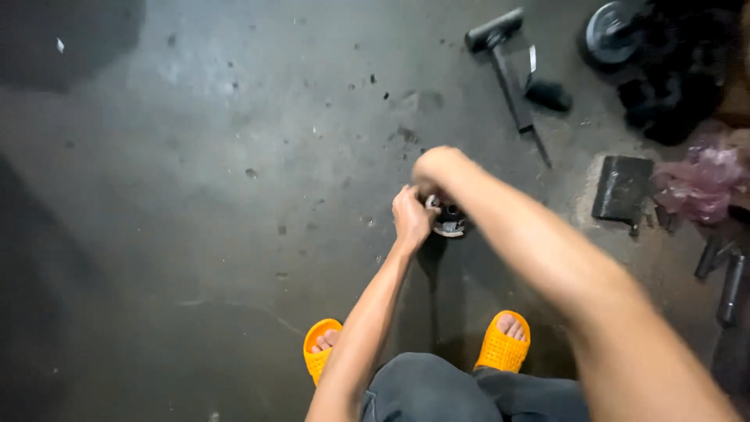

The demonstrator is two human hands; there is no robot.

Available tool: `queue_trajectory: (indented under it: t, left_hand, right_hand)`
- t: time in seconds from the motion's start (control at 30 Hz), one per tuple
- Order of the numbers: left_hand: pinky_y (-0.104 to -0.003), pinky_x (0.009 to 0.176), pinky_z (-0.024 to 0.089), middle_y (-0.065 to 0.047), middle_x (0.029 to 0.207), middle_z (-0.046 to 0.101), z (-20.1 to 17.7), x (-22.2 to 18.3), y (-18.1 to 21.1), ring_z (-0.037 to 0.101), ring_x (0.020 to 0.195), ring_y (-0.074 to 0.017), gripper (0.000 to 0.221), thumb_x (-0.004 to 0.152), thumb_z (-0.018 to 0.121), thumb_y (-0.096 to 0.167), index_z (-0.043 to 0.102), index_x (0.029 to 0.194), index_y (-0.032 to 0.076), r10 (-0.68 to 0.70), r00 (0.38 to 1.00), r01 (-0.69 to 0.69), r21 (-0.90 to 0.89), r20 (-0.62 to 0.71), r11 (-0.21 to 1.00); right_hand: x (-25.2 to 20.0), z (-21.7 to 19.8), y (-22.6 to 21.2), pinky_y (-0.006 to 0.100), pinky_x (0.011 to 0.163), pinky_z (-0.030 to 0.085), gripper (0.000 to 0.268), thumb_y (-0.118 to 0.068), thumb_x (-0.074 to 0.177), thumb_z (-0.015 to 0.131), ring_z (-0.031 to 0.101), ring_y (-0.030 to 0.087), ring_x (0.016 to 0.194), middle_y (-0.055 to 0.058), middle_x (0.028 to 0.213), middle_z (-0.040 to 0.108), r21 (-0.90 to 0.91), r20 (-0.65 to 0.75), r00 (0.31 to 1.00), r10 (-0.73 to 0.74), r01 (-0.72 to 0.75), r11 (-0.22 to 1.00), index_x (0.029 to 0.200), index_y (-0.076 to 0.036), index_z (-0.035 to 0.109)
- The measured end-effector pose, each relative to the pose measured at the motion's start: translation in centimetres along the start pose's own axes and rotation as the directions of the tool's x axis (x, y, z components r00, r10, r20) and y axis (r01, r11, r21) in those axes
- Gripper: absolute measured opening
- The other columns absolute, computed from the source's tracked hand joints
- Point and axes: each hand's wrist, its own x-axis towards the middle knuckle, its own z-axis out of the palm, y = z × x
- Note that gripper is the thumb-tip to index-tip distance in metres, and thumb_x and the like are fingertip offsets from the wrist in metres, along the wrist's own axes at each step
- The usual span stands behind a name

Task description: Assembling the internal components of a motorcycle centrifugal clutch on the floor.

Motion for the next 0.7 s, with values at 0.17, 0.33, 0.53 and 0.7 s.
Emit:
queue_trajectory:
  t: [0.17,0.33,0.53,0.7]
  left_hand:
    - [-0.063,0.101,0.051,-0.016,0.098,0.067,2.0,-0.2,-2.4,0.06,0.12,-0.0477,0.032,0.066,0.09,0.01,0.07,0.091,0.009,0.098,0.99,-0.105,-0.072,-0.1,0.992]
    - [-0.065,0.108,0.045,-0.022,0.112,0.07,4.0,0.6,-3.7,0.052,0.132,-0.0512,0.034,0.068,0.091,0.009,0.073,0.096,0.007,0.115,0.989,-0.119,-0.033,-0.088,0.992]
    - [-0.058,0.087,0.055,-0.011,0.091,0.056,3.3,-1.3,-3.4,0.065,0.1,-0.0449,0.022,0.071,0.084,0.009,0.068,0.086,0.009,0.061,0.996,-0.07,-0.134,-0.07,0.989]
    - [-0.06,0.084,0.055,-0.015,0.093,0.056,3.2,-1.5,-2.3,0.064,0.098,-0.0472,0.016,0.076,0.077,0.007,0.069,0.09,0.005,0.095,0.994,-0.099,-0.111,-0.045,0.989]
  right_hand:
    - [-2.1,3.6,-1.6,0.063,0.098,0.052,0.039,-0.01,0.084,0.066,0.068,0.046,0.114,0.032,0.115,0.073,0.056,-0.154,0.985,0.082,-0.074,0.996,0.117,0.01,0.074]
    - [-0.9,4.3,-0.5,0.064,0.094,0.053,0.035,-0.01,0.085,0.067,0.07,0.046,0.111,0.031,0.111,0.074,0.114,-0.244,0.959,0.145,-0.12,0.986,0.114,0.008,0.075]
    - [7.1,2.6,-0.2,0.066,0.087,0.054,0.031,-0.009,0.085,0.068,0.071,0.045,0.106,0.029,0.107,0.074,0.154,-0.244,0.958,0.15,-0.115,0.981,0.11,0.006,0.077]
    - [12.2,-0.8,-4.2,0.067,0.081,0.056,0.027,-0.009,0.085,0.069,0.073,0.044,0.1,0.027,0.102,0.075,0.216,-0.296,0.934,0.202,-0.14,0.966,0.106,0.004,0.078]
